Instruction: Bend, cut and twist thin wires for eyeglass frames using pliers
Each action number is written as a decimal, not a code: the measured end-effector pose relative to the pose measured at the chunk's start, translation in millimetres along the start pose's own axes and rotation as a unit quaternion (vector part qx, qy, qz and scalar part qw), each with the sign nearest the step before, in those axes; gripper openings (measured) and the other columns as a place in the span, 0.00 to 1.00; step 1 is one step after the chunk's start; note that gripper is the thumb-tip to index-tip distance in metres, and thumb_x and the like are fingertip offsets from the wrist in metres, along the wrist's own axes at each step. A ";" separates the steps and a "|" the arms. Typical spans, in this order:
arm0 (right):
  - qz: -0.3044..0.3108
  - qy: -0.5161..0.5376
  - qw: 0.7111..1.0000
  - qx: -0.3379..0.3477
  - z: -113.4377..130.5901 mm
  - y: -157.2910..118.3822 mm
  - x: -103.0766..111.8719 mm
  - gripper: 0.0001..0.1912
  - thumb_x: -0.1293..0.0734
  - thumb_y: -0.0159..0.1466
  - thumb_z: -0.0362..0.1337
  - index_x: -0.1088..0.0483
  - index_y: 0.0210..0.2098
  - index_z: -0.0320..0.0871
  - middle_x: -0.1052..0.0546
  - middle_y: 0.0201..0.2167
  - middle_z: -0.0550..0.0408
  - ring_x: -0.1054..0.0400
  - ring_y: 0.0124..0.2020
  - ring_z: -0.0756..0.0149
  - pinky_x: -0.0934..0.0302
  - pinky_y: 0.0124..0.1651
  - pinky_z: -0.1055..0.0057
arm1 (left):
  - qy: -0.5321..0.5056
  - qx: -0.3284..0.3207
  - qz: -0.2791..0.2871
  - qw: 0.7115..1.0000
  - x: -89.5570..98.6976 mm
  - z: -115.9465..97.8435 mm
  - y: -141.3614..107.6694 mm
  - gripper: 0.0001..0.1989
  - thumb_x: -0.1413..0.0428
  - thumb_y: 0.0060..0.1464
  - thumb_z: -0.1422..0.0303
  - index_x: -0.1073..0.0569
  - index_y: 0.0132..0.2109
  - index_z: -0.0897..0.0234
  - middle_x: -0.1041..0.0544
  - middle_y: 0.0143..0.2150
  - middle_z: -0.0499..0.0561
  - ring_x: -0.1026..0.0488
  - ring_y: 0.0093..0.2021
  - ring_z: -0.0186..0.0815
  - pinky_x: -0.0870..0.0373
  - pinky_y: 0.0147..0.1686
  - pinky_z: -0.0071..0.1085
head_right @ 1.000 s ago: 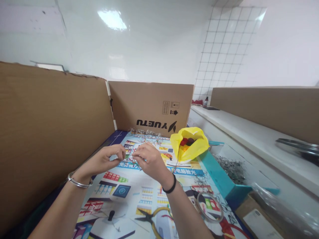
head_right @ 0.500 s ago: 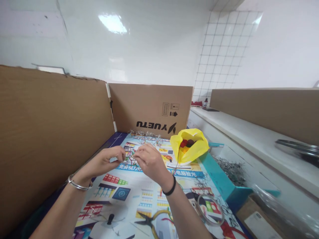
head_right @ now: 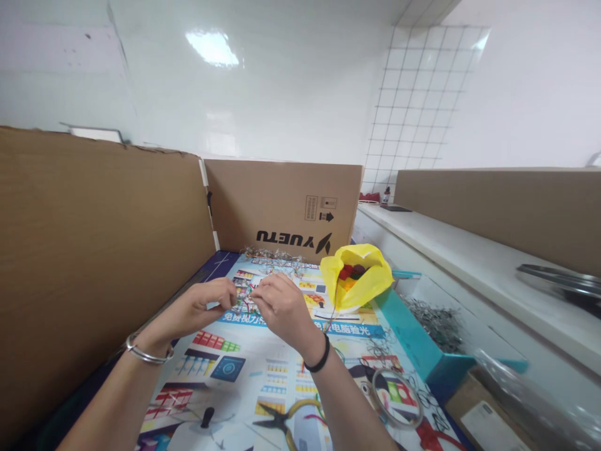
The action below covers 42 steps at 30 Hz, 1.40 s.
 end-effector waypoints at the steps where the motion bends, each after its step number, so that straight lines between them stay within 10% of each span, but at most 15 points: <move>1: 0.000 -0.001 1.000 0.000 0.3 0.1 0.1 0.06 0.38 0.63 0.33 0.29 0.34 0.44 0.27 0.32 0.52 0.34 0.37 0.65 0.38 0.42 0.64 | 0.001 0.001 0.001 1.000 -0.1 -0.3 0.1 0.11 0.53 0.50 0.83 0.33 0.27 0.65 0.28 0.31 0.48 0.32 0.36 0.30 0.36 0.37 0.28; 42: 0.001 -0.146 0.989 0.006 7.4 -3.9 -10.6 0.10 0.42 0.64 0.27 0.31 0.32 0.41 0.30 0.31 0.51 0.38 0.36 0.64 0.41 0.41 0.65 | 0.013 0.026 -0.004 1.000 -7.4 4.4 2.3 0.11 0.52 0.46 0.85 0.33 0.27 0.65 0.28 0.32 0.48 0.32 0.36 0.30 0.36 0.38 0.27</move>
Point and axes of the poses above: each hand's wrist, its own y-axis towards the middle knuckle, its own x-axis out of the back of the hand, z = x × y, the point moved 2 cm from there along y, towards the middle knuckle
